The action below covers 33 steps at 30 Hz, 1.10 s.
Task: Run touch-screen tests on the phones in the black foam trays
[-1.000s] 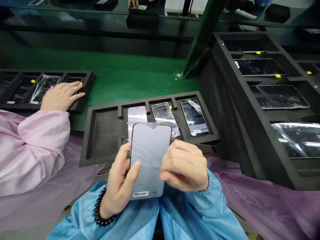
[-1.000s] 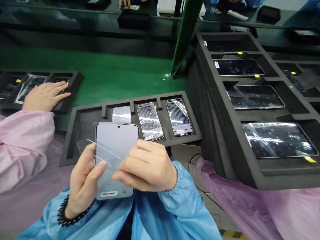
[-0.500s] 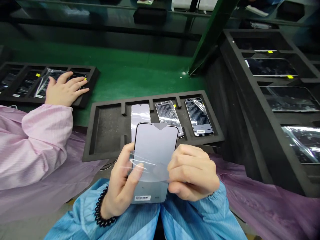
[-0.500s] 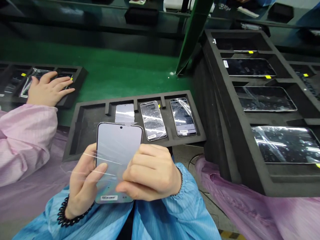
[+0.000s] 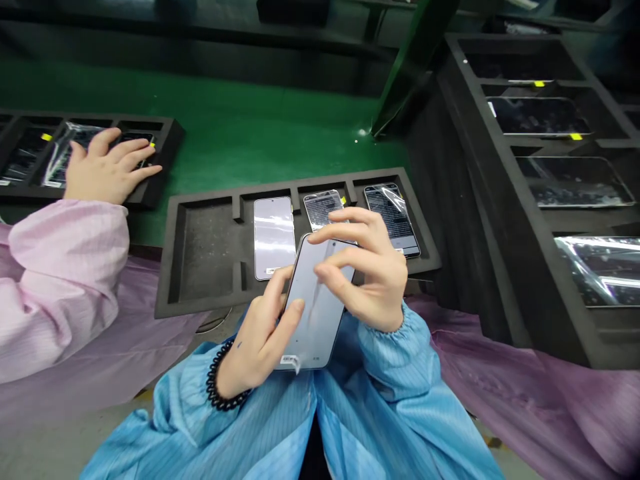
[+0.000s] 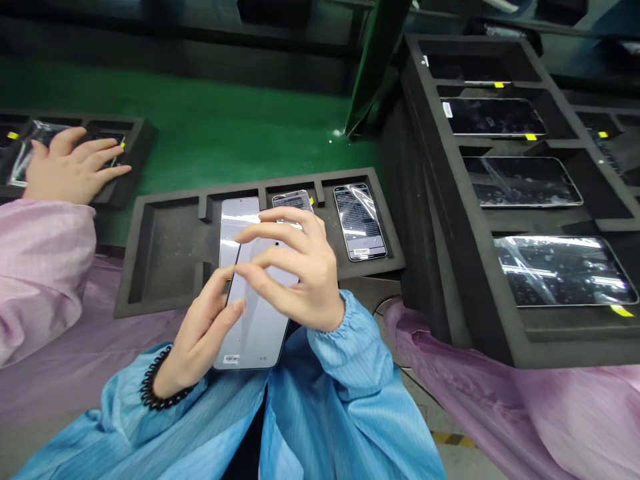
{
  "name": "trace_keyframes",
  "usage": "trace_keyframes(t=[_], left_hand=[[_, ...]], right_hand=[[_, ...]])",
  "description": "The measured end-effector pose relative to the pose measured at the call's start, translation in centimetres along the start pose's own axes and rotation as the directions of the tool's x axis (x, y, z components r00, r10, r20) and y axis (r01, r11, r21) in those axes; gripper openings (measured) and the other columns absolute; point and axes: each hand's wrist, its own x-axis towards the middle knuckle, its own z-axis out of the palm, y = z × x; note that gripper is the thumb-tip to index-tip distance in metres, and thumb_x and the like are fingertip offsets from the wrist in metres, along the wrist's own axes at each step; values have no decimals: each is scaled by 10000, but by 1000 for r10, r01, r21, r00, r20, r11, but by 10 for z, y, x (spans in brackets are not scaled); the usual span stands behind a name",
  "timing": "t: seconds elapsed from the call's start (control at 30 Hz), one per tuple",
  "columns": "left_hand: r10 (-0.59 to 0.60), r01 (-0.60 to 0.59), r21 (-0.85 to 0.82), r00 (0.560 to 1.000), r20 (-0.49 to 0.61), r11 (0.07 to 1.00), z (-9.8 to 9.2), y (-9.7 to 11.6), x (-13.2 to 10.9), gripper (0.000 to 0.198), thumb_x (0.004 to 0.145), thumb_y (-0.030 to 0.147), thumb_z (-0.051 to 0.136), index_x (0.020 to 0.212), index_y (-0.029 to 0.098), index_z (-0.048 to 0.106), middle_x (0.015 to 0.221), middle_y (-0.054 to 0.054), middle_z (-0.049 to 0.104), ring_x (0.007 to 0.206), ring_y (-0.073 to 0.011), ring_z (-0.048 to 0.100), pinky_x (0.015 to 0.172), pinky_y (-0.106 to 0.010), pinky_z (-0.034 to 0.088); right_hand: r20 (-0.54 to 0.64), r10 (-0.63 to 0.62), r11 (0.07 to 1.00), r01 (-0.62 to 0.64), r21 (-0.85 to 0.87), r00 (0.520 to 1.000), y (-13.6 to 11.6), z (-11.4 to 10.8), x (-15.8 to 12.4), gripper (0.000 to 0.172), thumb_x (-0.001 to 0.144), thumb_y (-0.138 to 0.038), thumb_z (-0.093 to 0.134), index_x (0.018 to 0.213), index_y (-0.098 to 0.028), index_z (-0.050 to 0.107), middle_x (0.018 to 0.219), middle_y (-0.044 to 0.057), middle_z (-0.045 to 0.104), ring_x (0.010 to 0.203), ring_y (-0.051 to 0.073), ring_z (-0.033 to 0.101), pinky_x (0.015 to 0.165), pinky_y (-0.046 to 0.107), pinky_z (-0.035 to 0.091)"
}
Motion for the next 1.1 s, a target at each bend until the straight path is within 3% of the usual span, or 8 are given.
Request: trace_keyframes(t=[0.1,0.23,0.37,0.57,0.73,0.97,1.1], left_hand=[[-63,65,-96,998,22,993,1,-2,6,457,988,499,509,1367,245,481,692,21,583,552,-147,508,512,-254,378],[-83,83,-247,997,11,965,1,3,13,426,946,524,552,1231,210,575,796,-8,624,639,-154,534,561,-259,418],[-131,121,-332,991,-9,935,0,11,16,353,938,493,570,1139,208,624,844,-12,614,695,-146,528,602,-248,418],[-192,189,-384,981,30,904,-4,20,18,399,926,480,586,1225,218,622,779,-3,600,621,-136,512,545,-241,388],[-237,241,-416,969,63,877,-7,27,20,440,947,460,568,1304,205,602,782,-2,610,609,-131,541,557,-248,440],[-241,241,-473,969,63,847,-9,28,16,443,952,440,595,1334,216,585,882,-11,671,626,-119,576,549,-225,454],[-223,228,-498,972,70,837,-10,27,15,420,966,415,578,1332,208,576,923,-18,682,655,-123,595,566,-226,466]], right_hand=[[-37,168,981,-163,105,985,9,6,-5,291,971,-316,616,693,-259,679,899,22,717,1018,249,646,953,482,527],[11,316,929,-312,199,949,18,12,-13,372,1039,-415,464,875,-246,752,1002,40,664,992,208,657,938,421,542],[35,360,900,-357,250,932,23,17,-14,444,1059,-414,366,999,-226,763,1093,58,639,1072,220,644,981,420,533],[42,359,900,-358,248,932,31,25,-9,492,1083,-372,282,1032,-198,740,1157,97,649,1083,225,651,920,379,568],[58,384,907,-388,166,922,34,29,-5,519,1105,-361,211,1066,-207,706,1183,57,661,1074,151,645,935,276,551],[149,459,885,-465,3,876,30,29,-3,567,1082,-502,182,1155,-290,703,1263,36,660,1152,213,635,967,372,559],[151,453,878,-469,97,879,29,28,0,646,1081,-504,126,1110,-243,716,1254,63,659,1118,221,644,999,403,553]])
